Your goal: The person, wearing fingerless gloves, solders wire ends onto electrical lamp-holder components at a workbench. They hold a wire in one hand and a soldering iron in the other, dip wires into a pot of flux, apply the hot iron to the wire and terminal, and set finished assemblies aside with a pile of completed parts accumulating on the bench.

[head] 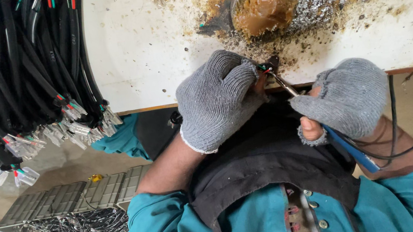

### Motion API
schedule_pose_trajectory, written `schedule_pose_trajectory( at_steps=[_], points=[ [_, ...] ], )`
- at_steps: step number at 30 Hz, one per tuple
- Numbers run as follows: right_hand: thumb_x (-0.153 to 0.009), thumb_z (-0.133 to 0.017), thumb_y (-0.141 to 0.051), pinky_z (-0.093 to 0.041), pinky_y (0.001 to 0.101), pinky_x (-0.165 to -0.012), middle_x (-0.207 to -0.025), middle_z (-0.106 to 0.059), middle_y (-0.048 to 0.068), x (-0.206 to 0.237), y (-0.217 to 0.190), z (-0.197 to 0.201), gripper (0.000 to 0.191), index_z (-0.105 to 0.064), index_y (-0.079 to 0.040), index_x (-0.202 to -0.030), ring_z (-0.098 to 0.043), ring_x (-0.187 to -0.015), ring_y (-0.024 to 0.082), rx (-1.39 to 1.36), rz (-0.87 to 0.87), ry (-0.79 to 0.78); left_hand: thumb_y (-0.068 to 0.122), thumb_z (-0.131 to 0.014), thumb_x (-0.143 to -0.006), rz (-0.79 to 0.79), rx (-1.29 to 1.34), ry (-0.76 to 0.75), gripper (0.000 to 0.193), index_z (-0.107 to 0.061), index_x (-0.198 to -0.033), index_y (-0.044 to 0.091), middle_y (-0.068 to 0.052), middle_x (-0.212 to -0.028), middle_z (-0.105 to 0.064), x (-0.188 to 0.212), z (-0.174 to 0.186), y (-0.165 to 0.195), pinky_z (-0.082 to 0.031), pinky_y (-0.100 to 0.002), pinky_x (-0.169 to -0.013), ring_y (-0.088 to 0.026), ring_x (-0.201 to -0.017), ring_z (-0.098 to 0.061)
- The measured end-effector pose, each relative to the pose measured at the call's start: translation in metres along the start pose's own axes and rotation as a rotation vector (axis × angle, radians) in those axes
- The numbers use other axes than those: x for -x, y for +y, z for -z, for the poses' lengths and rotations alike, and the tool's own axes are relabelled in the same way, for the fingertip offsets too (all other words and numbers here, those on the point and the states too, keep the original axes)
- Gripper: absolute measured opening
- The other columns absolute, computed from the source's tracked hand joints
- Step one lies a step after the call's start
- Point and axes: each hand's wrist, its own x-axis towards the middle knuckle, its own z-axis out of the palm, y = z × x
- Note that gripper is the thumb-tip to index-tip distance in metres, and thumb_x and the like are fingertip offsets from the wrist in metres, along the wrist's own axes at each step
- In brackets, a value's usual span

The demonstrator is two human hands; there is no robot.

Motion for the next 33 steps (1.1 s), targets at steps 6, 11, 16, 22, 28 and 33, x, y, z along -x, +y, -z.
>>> schedule_pose_trajectory(
  at_steps=[6, 11, 16, 22, 28, 33],
  points=[
    [-0.066, -0.076, -0.029, -0.042, 0.0443, -0.057, -0.071, -0.063, 0.003, 0.001, 0.001, 0.004, 0.029, -0.077, -0.023, -0.094, -0.062, -0.065, 0.028, -0.012, 0.025, 0.048, 0.023, -0.084, -0.085, 0.004, -0.005, -0.012, 0.022, -0.063, -0.086, 0.018, -0.003, -0.093, -0.062, 0.0, -0.001, -0.001, -0.05, -0.04, -0.064, -0.026, -0.078, -0.066],
    [-0.066, -0.077, -0.028, -0.043, 0.0447, -0.056, -0.068, -0.061, 0.003, 0.002, -0.001, 0.001, 0.026, -0.076, -0.021, -0.091, -0.062, -0.063, 0.028, -0.007, 0.004, 0.009, 0.022, -0.084, -0.086, 0.009, -0.007, -0.011, 0.022, -0.063, -0.087, 0.018, -0.003, -0.094, -0.063, 0.001, -0.001, 0.0, -0.05, -0.04, -0.064, -0.026, -0.078, -0.066],
    [-0.07, -0.079, -0.027, -0.044, 0.0449, -0.055, -0.067, -0.061, 0.003, -0.001, -0.002, 0.0, 0.022, -0.076, -0.019, -0.09, -0.062, -0.062, 0.028, -0.016, 0.001, 0.032, 0.023, -0.083, -0.084, 0.011, 0.004, -0.032, 0.021, -0.063, -0.087, 0.018, -0.003, -0.094, -0.063, 0.001, 0.001, -0.001, -0.05, -0.04, -0.064, -0.026, -0.079, -0.066],
    [-0.075, -0.081, -0.021, -0.047, 0.0449, -0.059, -0.071, -0.062, 0.005, 0.001, -0.003, 0.003, 0.018, -0.073, -0.014, -0.09, -0.064, -0.067, 0.029, -0.101, 0.002, 0.125, 0.024, -0.084, -0.086, 0.006, -0.018, -0.027, 0.022, -0.063, -0.087, 0.018, -0.002, -0.095, -0.063, 0.0, 0.001, 0.0, -0.05, -0.04, -0.065, -0.025, -0.079, -0.066],
    [-0.084, -0.082, -0.016, -0.047, 0.0318, -0.053, -0.074, -0.067, 0.004, 0.013, -0.023, -0.003, 0.017, -0.069, -0.007, -0.081, -0.068, -0.059, 0.018, -0.592, -0.89, 0.146, 0.024, -0.083, -0.086, 0.002, -0.029, -0.022, 0.021, -0.063, -0.087, 0.018, -0.003, -0.095, -0.063, 0.001, 0.0, -0.001, -0.05, -0.04, -0.063, -0.025, -0.078, -0.066],
    [-0.082, -0.077, -0.012, -0.051, 0.0271, -0.062, -0.078, -0.072, 0.006, -0.007, -0.025, -0.005, 0.01, -0.073, -0.004, -0.086, -0.069, -0.066, 0.016, -0.497, -0.606, 0.249, 0.022, -0.084, -0.087, -0.012, -0.018, -0.012, 0.02, -0.064, -0.089, 0.019, -0.003, -0.095, -0.063, 0.001, -0.001, -0.001, -0.049, -0.04, -0.063, -0.026, -0.078, -0.066]
  ],
)
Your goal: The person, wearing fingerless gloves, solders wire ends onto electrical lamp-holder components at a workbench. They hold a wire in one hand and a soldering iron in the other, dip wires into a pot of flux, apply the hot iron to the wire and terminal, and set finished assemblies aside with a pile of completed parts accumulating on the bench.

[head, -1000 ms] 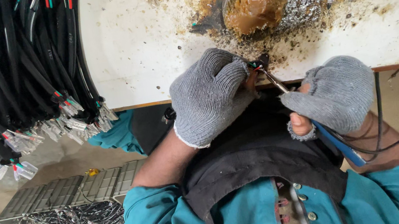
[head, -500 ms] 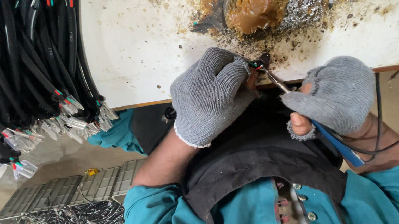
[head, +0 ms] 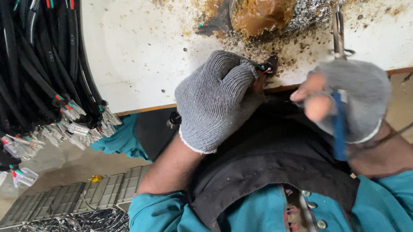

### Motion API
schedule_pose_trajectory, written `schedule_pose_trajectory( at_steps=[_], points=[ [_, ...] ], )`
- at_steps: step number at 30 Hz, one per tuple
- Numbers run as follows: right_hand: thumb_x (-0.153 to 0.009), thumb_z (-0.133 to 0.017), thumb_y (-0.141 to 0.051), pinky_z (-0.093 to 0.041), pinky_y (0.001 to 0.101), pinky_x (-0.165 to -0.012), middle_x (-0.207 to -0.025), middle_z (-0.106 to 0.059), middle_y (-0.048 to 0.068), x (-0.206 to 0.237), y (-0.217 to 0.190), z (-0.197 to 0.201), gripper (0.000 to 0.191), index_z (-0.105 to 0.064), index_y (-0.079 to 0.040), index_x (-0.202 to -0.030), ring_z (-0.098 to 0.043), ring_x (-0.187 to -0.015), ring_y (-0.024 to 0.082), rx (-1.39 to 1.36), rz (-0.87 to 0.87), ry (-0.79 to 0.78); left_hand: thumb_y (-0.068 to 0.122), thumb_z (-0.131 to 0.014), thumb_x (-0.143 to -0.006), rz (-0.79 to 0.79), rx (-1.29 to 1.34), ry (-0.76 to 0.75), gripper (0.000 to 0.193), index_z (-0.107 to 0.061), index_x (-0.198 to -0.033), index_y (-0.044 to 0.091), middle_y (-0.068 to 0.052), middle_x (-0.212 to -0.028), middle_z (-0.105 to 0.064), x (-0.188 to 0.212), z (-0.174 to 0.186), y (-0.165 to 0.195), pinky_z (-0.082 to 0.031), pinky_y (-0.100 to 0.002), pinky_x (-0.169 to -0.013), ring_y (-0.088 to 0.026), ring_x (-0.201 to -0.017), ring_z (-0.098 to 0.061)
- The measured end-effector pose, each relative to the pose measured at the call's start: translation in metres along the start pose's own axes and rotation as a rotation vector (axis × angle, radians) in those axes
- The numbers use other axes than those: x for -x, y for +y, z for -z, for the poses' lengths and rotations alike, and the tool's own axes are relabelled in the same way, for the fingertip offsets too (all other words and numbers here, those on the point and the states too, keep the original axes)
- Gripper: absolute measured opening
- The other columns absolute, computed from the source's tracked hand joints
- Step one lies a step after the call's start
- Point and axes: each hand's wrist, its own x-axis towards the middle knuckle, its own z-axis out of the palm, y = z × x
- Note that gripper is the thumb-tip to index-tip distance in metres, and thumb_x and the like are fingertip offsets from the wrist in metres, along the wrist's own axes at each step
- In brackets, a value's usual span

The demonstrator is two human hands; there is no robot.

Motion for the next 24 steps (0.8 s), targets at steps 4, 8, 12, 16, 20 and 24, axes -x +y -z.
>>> schedule_pose_trajectory(
  at_steps=[4, 8, 12, 16, 20, 24],
  points=[
    [-0.104, -0.073, -0.015, -0.061, 0.0277, -0.075, -0.089, -0.073, 0.007, -0.019, -0.019, -0.012, 0.017, -0.067, 0.001, -0.101, -0.073, -0.08, 0.015, -0.198, 0.034, 0.084, 0.021, -0.084, -0.086, -0.004, 0.013, -0.005, 0.021, -0.063, -0.089, 0.019, -0.003, -0.095, -0.062, 0.0, 0.001, 0.0, -0.049, -0.039, -0.064, -0.026, -0.08, -0.066],
    [-0.103, -0.071, -0.013, -0.059, 0.0287, -0.078, -0.094, -0.074, 0.009, -0.025, -0.04, -0.004, 0.013, -0.069, -0.002, -0.097, -0.074, -0.086, 0.018, -0.126, -0.059, 0.052, 0.021, -0.084, -0.084, -0.002, 0.046, -0.02, 0.022, -0.064, -0.092, 0.019, -0.003, -0.096, -0.062, 0.001, 0.004, -0.001, -0.05, -0.039, -0.065, -0.026, -0.08, -0.066],
    [-0.097, -0.071, -0.011, -0.058, 0.0317, -0.086, -0.102, -0.075, 0.012, -0.029, -0.049, -0.002, 0.012, -0.07, -0.001, -0.103, -0.073, -0.096, 0.022, -0.049, 0.055, 0.024, 0.021, -0.084, -0.083, 0.002, 0.038, -0.027, 0.022, -0.064, -0.091, 0.019, -0.003, -0.096, -0.062, 0.001, 0.003, -0.002, -0.05, -0.039, -0.065, -0.026, -0.08, -0.066],
    [-0.096, -0.072, -0.009, -0.059, 0.0337, -0.092, -0.105, -0.075, 0.012, -0.028, -0.044, -0.01, 0.012, -0.068, -0.001, -0.104, -0.073, -0.099, 0.022, -0.077, 0.057, 0.041, 0.022, -0.084, -0.082, 0.004, 0.014, -0.035, 0.022, -0.064, -0.092, 0.019, -0.003, -0.095, -0.061, 0.001, 0.003, -0.002, -0.049, -0.04, -0.064, -0.026, -0.079, -0.066],
    [-0.099, -0.074, -0.007, -0.059, 0.0293, -0.077, -0.102, -0.078, 0.009, -0.021, -0.022, -0.016, 0.009, -0.075, -0.003, -0.108, -0.073, -0.085, 0.017, 0.01, 0.096, 0.058, 0.022, -0.083, -0.082, -0.011, 0.036, -0.034, 0.022, -0.063, -0.092, 0.02, -0.002, -0.097, -0.062, 0.001, 0.003, -0.003, -0.05, -0.039, -0.065, -0.025, -0.081, -0.066],
    [-0.108, -0.073, -0.013, -0.064, 0.0297, -0.081, -0.106, -0.074, 0.007, -0.01, 0.004, -0.02, 0.014, -0.068, -0.006, -0.119, -0.074, -0.092, 0.017, -0.164, 0.138, 0.154, 0.022, -0.084, -0.085, -0.02, 0.015, -0.009, 0.022, -0.064, -0.094, 0.018, -0.003, -0.097, -0.062, 0.001, 0.003, -0.002, -0.05, -0.04, -0.065, -0.026, -0.081, -0.066]
  ],
)
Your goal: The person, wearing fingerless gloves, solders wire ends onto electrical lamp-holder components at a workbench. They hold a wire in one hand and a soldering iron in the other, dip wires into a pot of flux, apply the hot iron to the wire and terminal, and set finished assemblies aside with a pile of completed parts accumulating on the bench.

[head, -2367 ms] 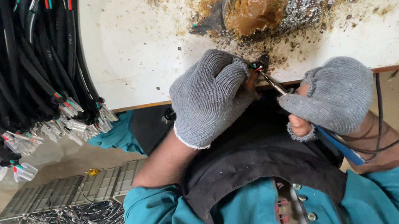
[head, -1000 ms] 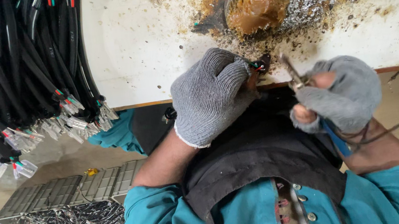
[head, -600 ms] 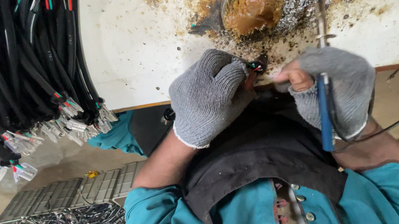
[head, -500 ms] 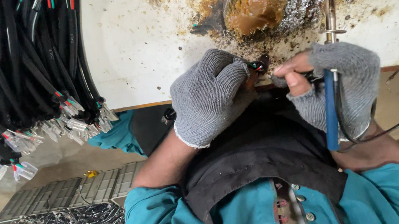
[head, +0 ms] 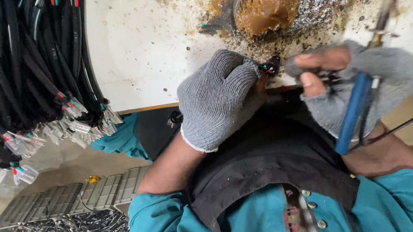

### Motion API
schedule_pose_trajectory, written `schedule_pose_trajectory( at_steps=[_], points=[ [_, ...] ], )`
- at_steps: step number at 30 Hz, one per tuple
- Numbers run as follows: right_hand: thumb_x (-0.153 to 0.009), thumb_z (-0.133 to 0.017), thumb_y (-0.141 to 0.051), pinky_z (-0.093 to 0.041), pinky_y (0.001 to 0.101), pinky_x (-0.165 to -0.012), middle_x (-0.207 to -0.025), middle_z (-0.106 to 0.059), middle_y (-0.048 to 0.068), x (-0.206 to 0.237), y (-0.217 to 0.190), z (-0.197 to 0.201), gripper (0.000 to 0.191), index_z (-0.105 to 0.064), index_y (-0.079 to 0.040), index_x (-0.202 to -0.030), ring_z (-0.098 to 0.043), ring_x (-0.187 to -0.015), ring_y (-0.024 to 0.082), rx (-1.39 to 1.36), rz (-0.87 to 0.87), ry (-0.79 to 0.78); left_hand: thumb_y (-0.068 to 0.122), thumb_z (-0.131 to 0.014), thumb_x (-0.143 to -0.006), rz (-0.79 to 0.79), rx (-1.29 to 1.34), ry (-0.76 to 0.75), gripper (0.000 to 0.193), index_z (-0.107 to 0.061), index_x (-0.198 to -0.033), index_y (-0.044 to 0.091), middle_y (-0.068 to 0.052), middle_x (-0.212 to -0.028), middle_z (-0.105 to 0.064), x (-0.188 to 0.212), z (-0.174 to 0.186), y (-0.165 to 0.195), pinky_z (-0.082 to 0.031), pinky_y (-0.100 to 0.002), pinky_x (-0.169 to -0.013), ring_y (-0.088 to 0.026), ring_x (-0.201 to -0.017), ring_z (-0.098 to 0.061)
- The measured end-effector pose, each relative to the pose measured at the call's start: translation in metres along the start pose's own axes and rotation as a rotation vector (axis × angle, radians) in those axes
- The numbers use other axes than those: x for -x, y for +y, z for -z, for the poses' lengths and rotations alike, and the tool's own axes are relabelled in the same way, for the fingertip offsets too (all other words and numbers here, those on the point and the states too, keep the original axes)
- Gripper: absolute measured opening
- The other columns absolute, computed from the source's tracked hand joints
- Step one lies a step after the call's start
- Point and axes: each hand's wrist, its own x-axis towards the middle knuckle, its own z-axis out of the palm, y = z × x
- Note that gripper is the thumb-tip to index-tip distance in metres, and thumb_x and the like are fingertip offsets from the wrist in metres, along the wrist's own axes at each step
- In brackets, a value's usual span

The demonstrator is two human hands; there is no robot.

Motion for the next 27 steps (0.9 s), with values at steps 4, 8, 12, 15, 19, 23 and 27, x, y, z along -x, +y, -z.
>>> schedule_pose_trajectory(
  at_steps=[4, 8, 12, 15, 19, 23, 27],
  points=[
    [-0.107, -0.069, -0.008, -0.061, 0.0345, -0.086, -0.109, -0.07, 0.012, 0.009, 0.002, 0.004, 0.014, -0.062, -0.005, -0.119, -0.071, -0.1, 0.024, 0.033, -0.041, -0.053, 0.022, -0.084, -0.083, 0.009, -0.008, -0.009, 0.022, -0.064, -0.093, 0.018, -0.004, -0.096, -0.062, 0.001, -0.001, 0.0, -0.049, -0.041, -0.063, -0.026, -0.079, -0.066],
    [-0.105, -0.068, -0.004, -0.062, 0.0344, -0.085, -0.119, -0.071, 0.013, 0.002, -0.009, -0.004, 0.014, -0.06, -0.01, -0.115, -0.072, -0.102, 0.027, -0.26, 0.028, -0.072, 0.023, -0.083, -0.078, 0.021, -0.019, -0.021, 0.024, -0.065, -0.092, 0.019, -0.005, -0.095, -0.062, 0.001, -0.001, -0.001, -0.049, -0.04, -0.063, -0.027, -0.079, -0.066],
    [-0.101, -0.068, 0.002, -0.063, 0.0406, -0.088, -0.112, -0.071, 0.015, -0.012, -0.011, -0.009, 0.025, -0.051, -0.005, -0.117, -0.075, -0.098, 0.032, 0.095, 0.344, -0.081, 0.021, -0.082, -0.082, 0.0, 0.011, 0.008, 0.022, -0.065, -0.095, 0.018, -0.003, -0.097, -0.062, 0.0, 0.001, 0.001, -0.051, -0.04, -0.066, -0.026, -0.081, -0.067],
    [-0.1, -0.069, 0.0, -0.062, 0.036, -0.08, -0.109, -0.073, 0.016, -0.014, -0.007, 0.004, 0.022, -0.058, -0.004, -0.119, -0.076, -0.096, 0.027, -0.04, 0.185, -0.082, 0.021, -0.082, -0.083, -0.004, -0.031, 0.032, 0.02, -0.064, -0.091, 0.019, -0.004, -0.093, -0.061, -0.003, -0.001, 0.004, -0.049, -0.041, -0.063, -0.026, -0.077, -0.066],
    [-0.099, -0.07, -0.003, -0.056, 0.0268, -0.074, -0.105, -0.072, 0.013, -0.007, 0.001, 0.042, 0.021, -0.067, 0.001, -0.119, -0.07, -0.084, 0.019, 0.183, -0.017, 0.181, 0.021, -0.082, -0.087, 0.009, -0.05, 0.043, 0.02, -0.062, -0.087, 0.019, -0.003, -0.091, -0.062, -0.003, -0.003, 0.005, -0.049, -0.041, -0.061, -0.026, -0.074, -0.065],
    [-0.109, -0.068, -0.002, -0.055, 0.0254, -0.095, -0.124, -0.066, 0.014, -0.011, 0.02, 0.072, 0.027, -0.058, 0.004, -0.133, -0.066, -0.103, 0.021, 0.391, -0.016, 0.276, 0.021, -0.082, -0.087, -0.002, -0.04, 0.047, 0.018, -0.064, -0.088, 0.018, -0.004, -0.09, -0.061, -0.003, -0.003, 0.004, -0.049, -0.041, -0.06, -0.026, -0.073, -0.065],
    [-0.103, -0.074, 0.002, -0.057, 0.0288, -0.092, -0.121, -0.065, 0.018, -0.032, 0.05, 0.082, 0.028, -0.057, 0.006, -0.125, -0.068, -0.104, 0.024, 0.47, 0.188, 0.211, 0.021, -0.082, -0.086, -0.013, -0.026, 0.045, 0.019, -0.064, -0.087, 0.018, -0.003, -0.09, -0.062, -0.004, -0.001, 0.004, -0.049, -0.04, -0.061, -0.026, -0.074, -0.065]
  ],
)
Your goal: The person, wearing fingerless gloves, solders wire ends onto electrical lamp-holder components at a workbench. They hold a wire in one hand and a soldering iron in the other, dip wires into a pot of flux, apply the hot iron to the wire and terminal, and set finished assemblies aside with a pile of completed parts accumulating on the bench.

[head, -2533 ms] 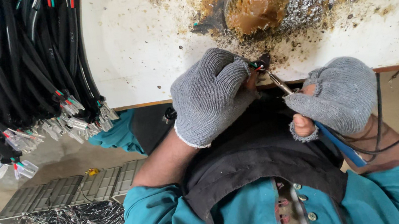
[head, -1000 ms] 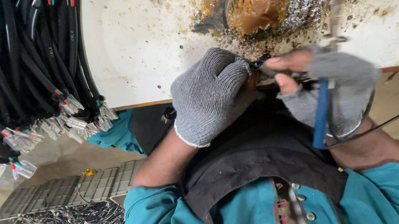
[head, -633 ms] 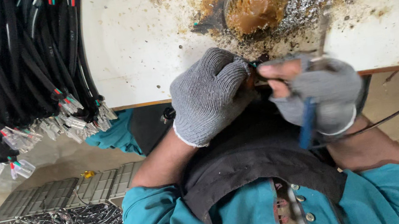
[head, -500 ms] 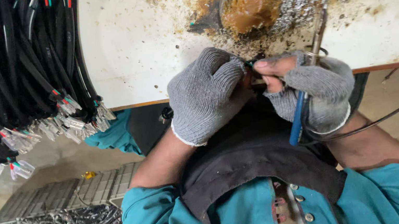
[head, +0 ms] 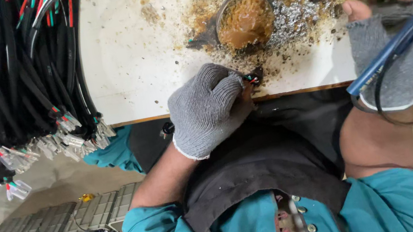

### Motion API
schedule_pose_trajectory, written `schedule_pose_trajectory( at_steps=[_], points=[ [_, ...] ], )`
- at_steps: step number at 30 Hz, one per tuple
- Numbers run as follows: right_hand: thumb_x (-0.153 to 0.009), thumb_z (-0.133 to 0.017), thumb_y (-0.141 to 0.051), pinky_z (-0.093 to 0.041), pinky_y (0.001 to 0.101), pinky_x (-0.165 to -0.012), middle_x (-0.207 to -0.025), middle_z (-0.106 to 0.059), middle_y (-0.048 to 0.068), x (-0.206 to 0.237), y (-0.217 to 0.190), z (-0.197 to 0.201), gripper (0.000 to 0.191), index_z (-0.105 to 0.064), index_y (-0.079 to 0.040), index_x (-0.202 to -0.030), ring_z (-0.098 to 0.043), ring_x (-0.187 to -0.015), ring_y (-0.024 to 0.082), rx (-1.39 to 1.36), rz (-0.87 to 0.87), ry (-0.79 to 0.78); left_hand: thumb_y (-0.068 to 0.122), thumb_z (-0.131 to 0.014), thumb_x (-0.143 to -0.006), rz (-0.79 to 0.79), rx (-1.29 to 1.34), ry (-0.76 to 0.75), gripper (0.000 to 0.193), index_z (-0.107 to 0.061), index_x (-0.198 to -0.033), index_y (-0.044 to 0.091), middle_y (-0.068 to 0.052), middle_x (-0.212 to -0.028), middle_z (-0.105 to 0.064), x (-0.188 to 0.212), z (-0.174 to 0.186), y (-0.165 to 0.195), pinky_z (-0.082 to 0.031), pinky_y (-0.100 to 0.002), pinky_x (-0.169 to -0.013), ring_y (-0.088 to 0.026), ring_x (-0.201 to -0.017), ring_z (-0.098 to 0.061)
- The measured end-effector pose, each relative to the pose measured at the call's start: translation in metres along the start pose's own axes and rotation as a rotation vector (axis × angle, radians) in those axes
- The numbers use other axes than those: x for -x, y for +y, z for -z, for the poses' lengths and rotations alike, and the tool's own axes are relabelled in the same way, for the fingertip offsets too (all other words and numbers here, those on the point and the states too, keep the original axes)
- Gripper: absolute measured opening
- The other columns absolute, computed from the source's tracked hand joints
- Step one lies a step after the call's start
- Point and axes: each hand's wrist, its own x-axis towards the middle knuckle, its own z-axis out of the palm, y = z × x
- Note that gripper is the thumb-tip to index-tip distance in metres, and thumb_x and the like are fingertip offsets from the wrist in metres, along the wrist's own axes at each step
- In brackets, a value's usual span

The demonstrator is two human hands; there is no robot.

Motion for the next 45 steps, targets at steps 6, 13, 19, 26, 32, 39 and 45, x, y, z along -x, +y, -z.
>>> schedule_pose_trajectory(
  at_steps=[6, 13, 19, 26, 32, 39, 45],
  points=[
    [-0.109, -0.072, -0.001, -0.056, 0.0281, -0.081, -0.111, -0.069, 0.014, 0.004, -0.018, -0.003, 0.02, -0.062, 0.004, -0.125, -0.067, -0.091, 0.021, -0.086, -0.208, 0.11, 0.02, -0.083, -0.085, 0.004, 0.014, 0.003, 0.018, -0.065, -0.088, 0.018, -0.003, -0.09, -0.064, -0.003, 0.0, 0.001, -0.05, -0.04, -0.062, -0.026, -0.075, -0.066],
    [-0.084, -0.082, -0.013, -0.045, 0.0312, -0.059, -0.08, -0.075, 0.015, -0.001, -0.09, -0.014, 0.016, -0.074, -0.001, -0.089, -0.062, -0.059, 0.022, -0.029, -0.17, -0.132, 0.018, -0.083, -0.082, -0.001, -0.014, 0.002, 0.019, -0.065, -0.087, 0.018, -0.003, -0.09, -0.064, 0.001, -0.004, -0.001, -0.049, -0.039, -0.06, -0.025, -0.073, -0.066],
    [-0.102, -0.076, -0.022, -0.054, 0.0319, -0.071, -0.091, -0.074, 0.013, -0.001, -0.1, -0.013, 0.02, -0.078, -0.003, -0.101, -0.07, -0.075, 0.023, 0.021, -0.168, -0.275, 0.018, -0.084, -0.082, 0.0, -0.009, -0.007, 0.021, -0.064, -0.085, 0.018, -0.002, -0.089, -0.063, 0.001, -0.004, -0.001, -0.049, -0.04, -0.06, -0.025, -0.074, -0.066],
    [-0.098, -0.077, -0.01, -0.059, 0.0318, -0.071, -0.099, -0.074, 0.016, -0.008, -0.096, -0.028, 0.011, -0.072, -0.005, -0.107, -0.071, -0.085, 0.026, -0.266, -0.103, -0.142, 0.018, -0.084, -0.082, 0.001, -0.017, 0.014, 0.02, -0.065, -0.087, 0.018, -0.002, -0.088, -0.063, 0.0, -0.005, 0.0, -0.048, -0.039, -0.059, -0.025, -0.073, -0.065],
    [-0.096, -0.085, 0.002, -0.064, 0.0317, -0.079, -0.105, -0.074, 0.012, 0.014, -0.082, -0.032, 0.029, -0.06, -0.008, -0.106, -0.077, -0.093, 0.024, -0.263, 0.051, -0.192, 0.022, -0.085, -0.084, -0.005, -0.01, -0.014, 0.022, -0.064, -0.087, 0.019, -0.002, -0.089, -0.061, 0.003, -0.004, -0.002, -0.048, -0.04, -0.06, -0.025, -0.073, -0.064],
    [-0.094, -0.08, -0.009, -0.058, 0.0281, -0.066, -0.09, -0.075, 0.011, 0.018, -0.082, -0.034, 0.012, -0.07, -0.007, -0.101, -0.074, -0.079, 0.023, 0.033, 0.099, -0.224, 0.03, -0.086, -0.079, 0.012, -0.039, -0.014, 0.026, -0.064, -0.089, 0.02, -0.004, -0.09, -0.059, 0.006, -0.003, -0.004, -0.045, -0.041, -0.056, -0.026, -0.069, -0.062],
    [-0.103, -0.073, -0.007, -0.058, 0.0329, -0.077, -0.101, -0.07, 0.014, -0.001, -0.107, -0.047, 0.022, -0.055, 0.006, -0.11, -0.069, -0.085, 0.025, -0.113, 0.117, -0.021, 0.028, -0.085, -0.081, 0.007, -0.013, -0.028, 0.025, -0.063, -0.093, 0.021, -0.002, -0.094, -0.058, 0.008, -0.003, -0.006, -0.046, -0.041, -0.06, -0.025, -0.074, -0.063]
  ],
)
